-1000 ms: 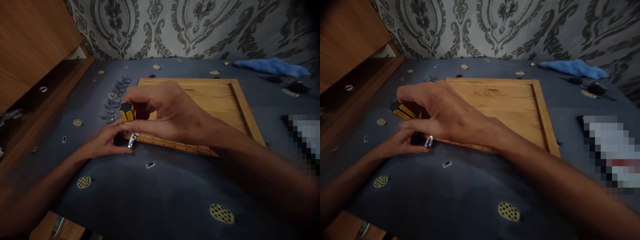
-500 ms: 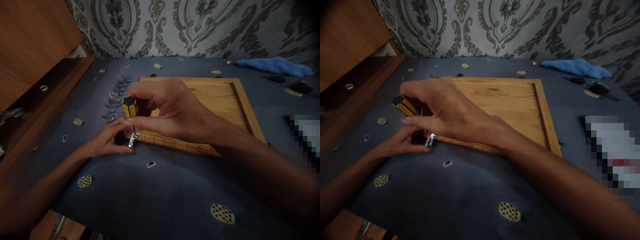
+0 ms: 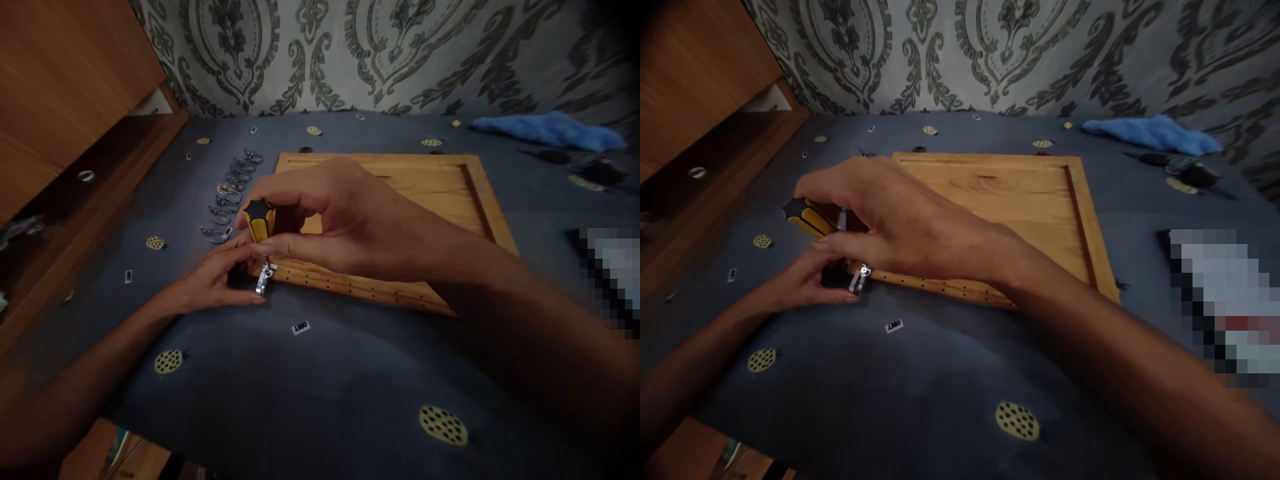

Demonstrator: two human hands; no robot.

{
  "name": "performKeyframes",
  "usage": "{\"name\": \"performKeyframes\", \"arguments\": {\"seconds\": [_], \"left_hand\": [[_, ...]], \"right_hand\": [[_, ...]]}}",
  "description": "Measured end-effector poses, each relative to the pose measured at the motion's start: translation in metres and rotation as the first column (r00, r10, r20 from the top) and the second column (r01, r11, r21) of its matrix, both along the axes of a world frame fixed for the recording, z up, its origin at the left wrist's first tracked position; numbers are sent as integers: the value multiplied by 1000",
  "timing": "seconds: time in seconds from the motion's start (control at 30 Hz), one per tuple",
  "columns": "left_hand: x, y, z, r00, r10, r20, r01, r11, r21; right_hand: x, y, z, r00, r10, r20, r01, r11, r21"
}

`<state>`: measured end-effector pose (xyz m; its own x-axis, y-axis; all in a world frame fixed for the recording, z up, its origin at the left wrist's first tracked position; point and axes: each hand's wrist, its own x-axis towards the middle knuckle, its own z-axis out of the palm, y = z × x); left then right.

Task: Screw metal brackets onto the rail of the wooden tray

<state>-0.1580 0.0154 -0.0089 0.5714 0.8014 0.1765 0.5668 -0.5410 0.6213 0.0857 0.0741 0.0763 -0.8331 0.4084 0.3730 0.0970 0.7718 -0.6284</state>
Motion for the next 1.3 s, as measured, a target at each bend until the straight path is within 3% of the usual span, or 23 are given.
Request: {"name": "performKeyframes", "arguments": {"seconds": [0.2,0.3,0.57,0.87,1.07,1.3], "left_hand": [[1,0,2,999,27,-31,-29,998,-47],[1,-1,2,998,43,-37,-46,997,-66],[0,-4,0,992,97,-85,-109,984,-143],[3,-1,5,999,36,-31,-38,996,-75],[2,-1,1,999,36,-3,-36,997,-68],[0,-2,0,997,77,-22,-79,991,-113]], "right_hand": [[3,2,4,998,62,-15,-62,998,-6],[-2,-3,1,996,24,-80,-25,1000,-10],[-18,-12,-20,962,-87,-259,37,981,-190],[-16,-12,-12,958,-181,-224,125,962,-243],[-22,-17,-18,938,-243,-247,159,935,-316],[-27,-18,-25,929,-219,-300,70,896,-438]]}}
